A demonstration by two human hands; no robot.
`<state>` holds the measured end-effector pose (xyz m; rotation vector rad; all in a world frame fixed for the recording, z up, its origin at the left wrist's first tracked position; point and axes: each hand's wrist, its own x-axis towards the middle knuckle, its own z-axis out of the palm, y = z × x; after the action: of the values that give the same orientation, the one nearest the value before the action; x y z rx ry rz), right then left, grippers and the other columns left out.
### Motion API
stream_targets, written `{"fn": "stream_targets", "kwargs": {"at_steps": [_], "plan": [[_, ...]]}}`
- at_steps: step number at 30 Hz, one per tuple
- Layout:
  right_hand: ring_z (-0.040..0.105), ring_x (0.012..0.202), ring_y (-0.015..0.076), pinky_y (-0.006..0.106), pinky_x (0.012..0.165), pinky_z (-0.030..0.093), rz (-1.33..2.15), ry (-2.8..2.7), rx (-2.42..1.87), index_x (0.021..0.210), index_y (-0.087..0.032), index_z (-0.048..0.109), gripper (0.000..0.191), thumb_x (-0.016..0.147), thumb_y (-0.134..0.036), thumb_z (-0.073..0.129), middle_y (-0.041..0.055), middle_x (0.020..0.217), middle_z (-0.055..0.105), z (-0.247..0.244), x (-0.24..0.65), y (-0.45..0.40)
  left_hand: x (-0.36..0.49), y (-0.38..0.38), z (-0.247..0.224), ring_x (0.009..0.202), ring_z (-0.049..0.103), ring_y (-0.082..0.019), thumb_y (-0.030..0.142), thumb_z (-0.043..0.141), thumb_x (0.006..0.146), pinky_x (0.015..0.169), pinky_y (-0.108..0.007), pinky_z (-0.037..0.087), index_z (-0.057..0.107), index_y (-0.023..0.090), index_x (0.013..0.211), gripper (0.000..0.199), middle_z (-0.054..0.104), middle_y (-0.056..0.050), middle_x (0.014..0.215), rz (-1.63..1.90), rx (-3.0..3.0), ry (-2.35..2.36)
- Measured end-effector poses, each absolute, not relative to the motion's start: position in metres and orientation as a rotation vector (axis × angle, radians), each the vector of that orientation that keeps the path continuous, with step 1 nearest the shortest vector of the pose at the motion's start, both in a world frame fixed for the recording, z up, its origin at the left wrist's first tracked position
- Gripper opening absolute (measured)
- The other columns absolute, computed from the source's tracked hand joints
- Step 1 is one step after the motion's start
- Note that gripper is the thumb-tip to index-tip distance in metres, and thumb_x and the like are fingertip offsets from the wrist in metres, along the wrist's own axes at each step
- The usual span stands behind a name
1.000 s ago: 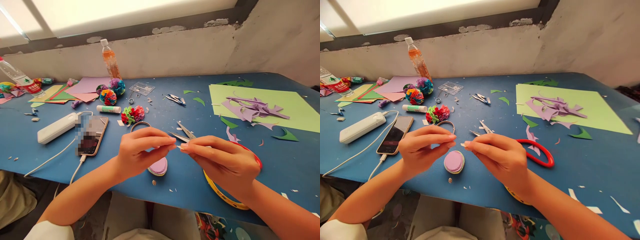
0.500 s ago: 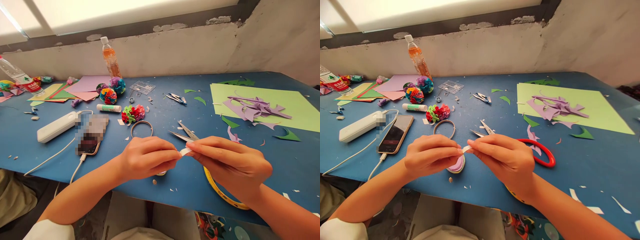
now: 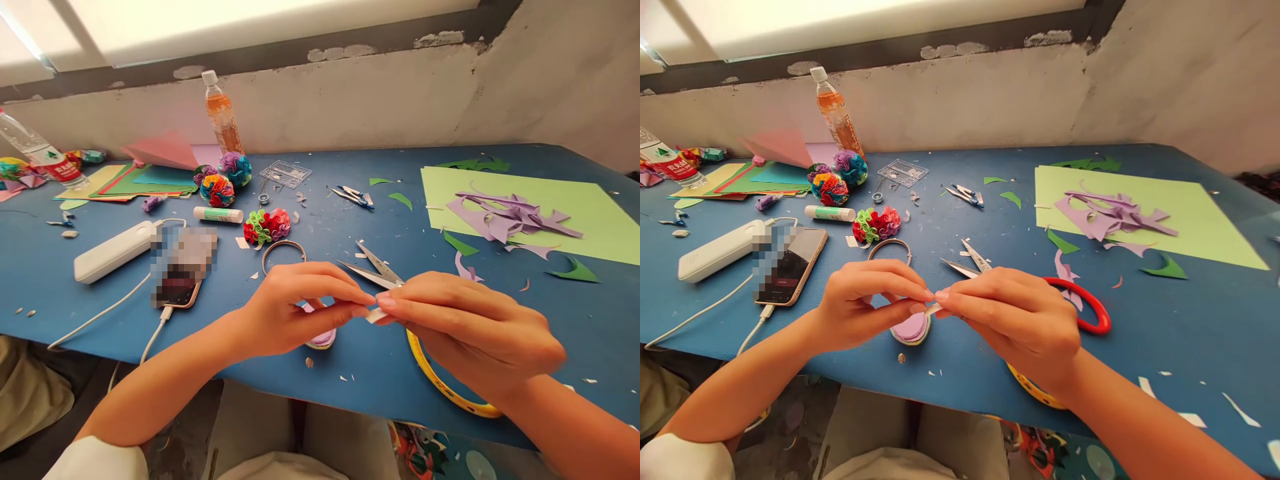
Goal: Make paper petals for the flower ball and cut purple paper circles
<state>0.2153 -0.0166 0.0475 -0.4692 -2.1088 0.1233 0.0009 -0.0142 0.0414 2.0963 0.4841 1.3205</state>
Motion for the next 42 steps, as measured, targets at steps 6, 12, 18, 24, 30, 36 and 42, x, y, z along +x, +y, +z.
{"fn": "stream_targets", "kwargs": {"at_steps": [6, 12, 18, 24, 30, 36, 42], "plan": [[0.069, 0.068, 0.0134, 0.023, 0.059, 0.058, 0.151, -2.116, -0.509, 0.108, -0.032, 0.067, 0.042, 0.081, 0.0, 0.059, -0.0022, 0.086, 0.074, 0.05, 0.213, -0.015, -0.001, -0.018, 0.044, 0.068, 0.063, -0.006, 0.009, 0.067, 0.082, 0.055, -0.011, 0.053, 0.071, 0.011, 0.09, 0.009, 0.071, -0.005, 0.083, 1.207, 2.063, 0.504], [0.069, 0.066, 0.0128, 0.021, 0.059, 0.058, 0.135, -2.122, -0.47, 0.099, -0.027, 0.068, 0.033, 0.079, -0.001, 0.063, 0.0001, 0.081, 0.074, 0.05, 0.212, -0.014, -0.001, -0.016, 0.041, 0.069, 0.064, -0.007, 0.009, 0.066, 0.081, 0.06, -0.014, 0.055, 0.069, 0.014, 0.09, 0.01, 0.071, -0.005, 0.085, 1.231, 2.153, 0.484], [0.069, 0.065, 0.0128, 0.02, 0.059, 0.058, 0.183, -2.113, -0.525, 0.094, -0.03, 0.07, 0.029, 0.079, -0.005, 0.066, -0.0013, 0.08, 0.074, 0.05, 0.21, -0.015, -0.002, -0.016, 0.04, 0.069, 0.063, -0.007, 0.007, 0.066, 0.08, 0.06, -0.014, 0.055, 0.067, 0.015, 0.089, 0.012, 0.069, -0.003, 0.083, 1.248, 2.202, 0.499], [0.068, 0.062, 0.0123, 0.02, 0.058, 0.058, 0.284, -2.045, -0.527, 0.09, -0.027, 0.069, 0.028, 0.076, -0.003, 0.067, -0.0013, 0.073, 0.072, 0.048, 0.206, -0.015, -0.003, -0.016, 0.041, 0.072, 0.063, -0.006, 0.003, 0.066, 0.078, 0.06, -0.012, 0.053, 0.066, 0.014, 0.09, 0.016, 0.069, -0.003, 0.084, 1.284, 2.21, 0.494], [0.064, 0.054, 0.0109, 0.019, 0.051, 0.055, 0.448, -1.95, -0.614, 0.079, -0.026, 0.069, 0.017, 0.077, -0.009, 0.068, -0.0026, 0.065, 0.069, 0.048, 0.202, -0.018, -0.002, -0.014, 0.041, 0.076, 0.066, -0.008, 0.007, 0.059, 0.086, 0.06, -0.013, 0.054, 0.066, 0.014, 0.093, 0.012, 0.071, -0.006, 0.086, 1.332, 2.264, 0.47], [0.063, 0.055, 0.0111, 0.02, 0.052, 0.054, 0.496, -1.936, -0.636, 0.079, -0.024, 0.068, 0.015, 0.077, -0.009, 0.067, -0.0014, 0.065, 0.069, 0.051, 0.201, -0.018, 0.0, -0.016, 0.043, 0.08, 0.067, -0.01, 0.004, 0.054, 0.087, 0.06, -0.012, 0.057, 0.065, 0.013, 0.095, 0.017, 0.071, -0.008, 0.088, 1.315, 2.198, 0.476], [0.062, 0.056, 0.0089, 0.017, 0.052, 0.052, 0.455, -1.94, -0.622, 0.081, -0.023, 0.065, 0.019, 0.076, -0.006, 0.068, -0.0024, 0.067, 0.067, 0.05, 0.201, -0.018, 0.002, -0.018, 0.039, 0.073, 0.065, -0.008, 0.012, 0.069, 0.079, 0.058, -0.012, 0.059, 0.066, 0.013, 0.094, 0.015, 0.069, -0.005, 0.085, 1.388, 2.147, 0.507]]}}
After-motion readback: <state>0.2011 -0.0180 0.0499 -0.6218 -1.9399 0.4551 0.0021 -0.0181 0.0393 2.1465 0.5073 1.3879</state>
